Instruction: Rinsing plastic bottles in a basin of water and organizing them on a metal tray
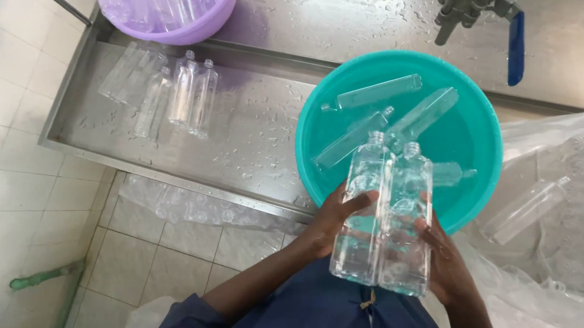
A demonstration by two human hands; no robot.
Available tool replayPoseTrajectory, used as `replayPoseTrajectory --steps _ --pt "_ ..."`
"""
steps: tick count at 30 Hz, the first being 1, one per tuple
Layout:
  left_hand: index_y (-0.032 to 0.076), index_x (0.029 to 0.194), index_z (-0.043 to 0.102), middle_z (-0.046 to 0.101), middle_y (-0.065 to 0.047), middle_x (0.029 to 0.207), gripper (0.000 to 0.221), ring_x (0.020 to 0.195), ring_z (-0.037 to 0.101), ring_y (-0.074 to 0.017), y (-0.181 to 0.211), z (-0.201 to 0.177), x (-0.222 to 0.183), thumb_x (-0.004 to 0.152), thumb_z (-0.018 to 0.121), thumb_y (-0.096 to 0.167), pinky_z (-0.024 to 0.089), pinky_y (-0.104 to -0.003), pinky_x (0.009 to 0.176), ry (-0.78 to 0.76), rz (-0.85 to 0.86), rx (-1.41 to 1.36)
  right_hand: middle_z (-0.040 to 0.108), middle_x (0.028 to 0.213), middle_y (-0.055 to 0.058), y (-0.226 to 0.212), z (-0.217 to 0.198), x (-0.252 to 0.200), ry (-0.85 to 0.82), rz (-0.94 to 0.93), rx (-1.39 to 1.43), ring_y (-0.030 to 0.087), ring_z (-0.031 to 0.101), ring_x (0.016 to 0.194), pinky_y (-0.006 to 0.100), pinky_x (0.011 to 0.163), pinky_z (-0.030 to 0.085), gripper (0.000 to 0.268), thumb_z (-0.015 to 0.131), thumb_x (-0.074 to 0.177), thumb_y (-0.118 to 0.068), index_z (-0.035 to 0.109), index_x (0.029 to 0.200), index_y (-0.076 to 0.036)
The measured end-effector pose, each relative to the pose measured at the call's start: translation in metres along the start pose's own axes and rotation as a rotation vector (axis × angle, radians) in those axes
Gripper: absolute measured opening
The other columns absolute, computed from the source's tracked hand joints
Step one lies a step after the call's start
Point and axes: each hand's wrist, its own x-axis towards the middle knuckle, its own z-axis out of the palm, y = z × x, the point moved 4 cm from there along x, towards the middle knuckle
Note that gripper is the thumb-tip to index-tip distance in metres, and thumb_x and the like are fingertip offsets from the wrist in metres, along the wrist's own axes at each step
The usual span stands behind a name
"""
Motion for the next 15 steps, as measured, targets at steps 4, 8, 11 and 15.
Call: replayPoseTrajectory --steps 4,8,11,15 --pt "0.006 0.176 0.013 0.017 -0.038 0.175 0.131 0.163 0.023 -0.049 0.014 0.018 0.031 0.082 0.092 0.053 0.026 -0.069 0.126 0.033 -0.017 0.059 0.051 0.167 0.017 -0.01 0.022 0.023 -0.044 -0.08 0.083 0.038 0.055 0.146 0.065 0.111 0.048 0.076 0.061 0.098 -0.047 0.041 0.17 -0.03" --pt "0.017 0.175 0.027 0.034 -0.029 0.17 0.119 0.153 0.036 -0.0434 0.034 0.036 -0.012 0.083 0.086 0.064 0.035 -0.078 0.11 0.003 -0.091 0.064 0.074 0.133 0.024 0.016 -0.011 0.047 0.031 0.05 0.126 0.045 0.072 0.115 0.067 0.101 0.054 0.059 0.075 0.094 -0.051 0.073 0.138 -0.011" --pt "0.015 0.16 0.042 0.063 -0.016 0.143 0.09 0.129 0.066 -0.0368 0.027 0.04 -0.045 0.083 0.08 0.04 0.056 -0.059 0.1 -0.096 -0.138 -0.102 0.049 0.168 0.024 0.081 -0.101 0.048 -0.296 -1.288 -0.895 0.043 0.05 0.157 0.058 0.129 0.041 0.114 0.082 0.077 -0.064 0.039 0.164 -0.004" --pt "0.006 0.128 0.069 0.079 -0.015 0.108 0.046 0.09 0.078 -0.0333 0.007 0.028 0.023 0.094 0.082 0.035 0.063 -0.052 0.081 -0.202 -0.112 -0.272 0.052 0.165 0.024 0.042 -0.055 0.082 -0.18 -1.161 -0.801 0.04 0.047 0.157 0.054 0.131 0.036 0.101 0.078 0.082 -0.057 0.048 0.16 0.001"
